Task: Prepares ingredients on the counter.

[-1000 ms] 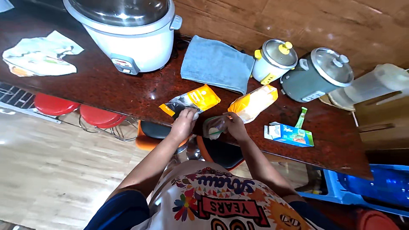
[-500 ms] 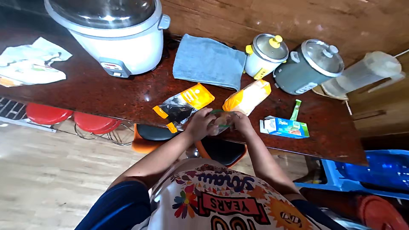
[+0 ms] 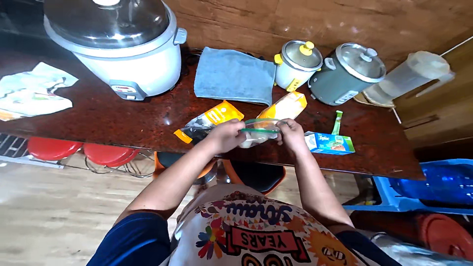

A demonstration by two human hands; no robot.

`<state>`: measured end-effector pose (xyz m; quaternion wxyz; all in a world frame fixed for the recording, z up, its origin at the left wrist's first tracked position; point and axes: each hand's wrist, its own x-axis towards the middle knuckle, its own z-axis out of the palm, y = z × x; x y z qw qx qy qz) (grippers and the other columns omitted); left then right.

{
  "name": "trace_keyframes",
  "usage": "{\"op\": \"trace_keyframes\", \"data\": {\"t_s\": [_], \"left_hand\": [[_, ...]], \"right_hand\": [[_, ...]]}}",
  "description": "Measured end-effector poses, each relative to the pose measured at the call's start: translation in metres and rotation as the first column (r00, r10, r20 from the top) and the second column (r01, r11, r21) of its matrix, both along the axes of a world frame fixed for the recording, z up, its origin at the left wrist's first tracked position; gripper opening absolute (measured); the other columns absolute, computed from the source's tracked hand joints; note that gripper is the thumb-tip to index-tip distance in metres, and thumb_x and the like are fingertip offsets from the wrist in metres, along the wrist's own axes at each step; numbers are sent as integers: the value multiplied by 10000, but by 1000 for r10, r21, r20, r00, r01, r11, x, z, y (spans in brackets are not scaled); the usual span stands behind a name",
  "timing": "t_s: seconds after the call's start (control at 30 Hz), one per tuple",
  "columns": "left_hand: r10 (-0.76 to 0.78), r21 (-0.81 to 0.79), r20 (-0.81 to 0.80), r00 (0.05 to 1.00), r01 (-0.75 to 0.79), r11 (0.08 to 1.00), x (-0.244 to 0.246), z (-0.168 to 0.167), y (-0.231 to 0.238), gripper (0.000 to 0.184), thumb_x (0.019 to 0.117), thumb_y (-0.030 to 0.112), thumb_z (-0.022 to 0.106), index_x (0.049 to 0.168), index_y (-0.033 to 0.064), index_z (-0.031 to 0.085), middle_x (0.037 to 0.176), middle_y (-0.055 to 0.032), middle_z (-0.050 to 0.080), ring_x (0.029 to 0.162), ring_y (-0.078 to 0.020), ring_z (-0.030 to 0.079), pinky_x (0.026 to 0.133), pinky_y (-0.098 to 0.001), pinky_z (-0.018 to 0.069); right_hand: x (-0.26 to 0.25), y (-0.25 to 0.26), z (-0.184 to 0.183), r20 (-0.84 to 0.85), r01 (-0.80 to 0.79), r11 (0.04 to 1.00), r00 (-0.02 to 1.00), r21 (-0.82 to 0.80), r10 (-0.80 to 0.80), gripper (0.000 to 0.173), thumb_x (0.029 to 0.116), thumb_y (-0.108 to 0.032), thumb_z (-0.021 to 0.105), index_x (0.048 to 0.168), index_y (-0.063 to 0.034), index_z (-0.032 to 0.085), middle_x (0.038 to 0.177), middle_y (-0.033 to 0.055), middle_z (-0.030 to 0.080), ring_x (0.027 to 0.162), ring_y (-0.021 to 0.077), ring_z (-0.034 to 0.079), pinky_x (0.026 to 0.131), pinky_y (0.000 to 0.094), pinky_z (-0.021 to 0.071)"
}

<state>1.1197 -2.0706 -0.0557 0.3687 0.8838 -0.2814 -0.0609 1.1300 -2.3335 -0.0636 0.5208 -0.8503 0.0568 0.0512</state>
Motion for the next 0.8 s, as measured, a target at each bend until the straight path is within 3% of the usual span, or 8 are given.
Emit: {"op": "trace_keyframes", "data": {"t_s": [0.1,0.17,0.33,0.4,0.47,0.53,0.67,0.8], "left_hand": [[-74,41,52,996,72,997,3,18,5,232,1028,223,625,981,8,697,995,-142,651,911,-270,655,833,-467,553],[-81,-37,128,989,86,996,2,29,9,219,1024,219,632,970,20,705,970,-119,662,883,-230,652,811,-420,558],[-194,-119,237,952,227,967,-14,35,15,189,1009,205,645,964,38,719,933,-80,664,847,-172,654,776,-344,576],[-196,-110,193,961,220,969,-9,29,19,194,1012,195,647,983,15,714,925,-107,663,839,-197,657,776,-366,571],[-129,0,146,981,131,991,0,21,28,211,1013,208,650,978,7,700,934,-134,658,861,-266,674,787,-459,576],[-108,-12,24,994,109,994,8,17,37,196,1009,208,661,977,19,699,957,-114,663,882,-225,653,815,-420,557],[-41,-41,-13,999,40,998,26,-2,39,158,988,165,691,976,8,699,964,-131,671,878,-233,657,831,-421,557],[-65,-49,-17,998,64,997,40,-18,41,142,982,136,692,994,-6,698,991,-146,663,908,-243,658,848,-415,556]], "right_hand": [[3,3,-1,-65,-111,990,992,-90,105,258,1060,-200,512,1127,1,659,754,76,610,596,139,555,592,345,512],[10,9,-3,-35,-119,991,993,-63,117,238,1052,-203,531,1071,-17,679,748,47,603,583,101,538,560,297,498],[0,28,-5,-184,-178,984,966,22,180,237,1073,-151,515,1208,-10,649,916,90,694,662,113,613,606,312,544],[-6,33,-2,-232,-216,975,947,48,221,212,1063,-121,535,1204,3,634,896,74,668,630,88,582,580,269,519],[-12,35,6,-164,-227,967,956,113,244,110,1011,-35,563,1051,12,654,755,49,628,556,71,532,527,236,475],[-6,34,17,-87,-234,952,963,199,255,104,952,3,536,940,-27,635,680,-1,617,520,42,530,492,207,466],[2,23,14,-3,-54,999,999,6,54,177,989,-56,534,1087,18,662,718,42,628,554,88,573,546,273,521],[0,18,13,-18,-24,992,999,122,26,160,1014,-46,484,1014,26,627,771,60,686,644,121,679,673,324,609]]}}
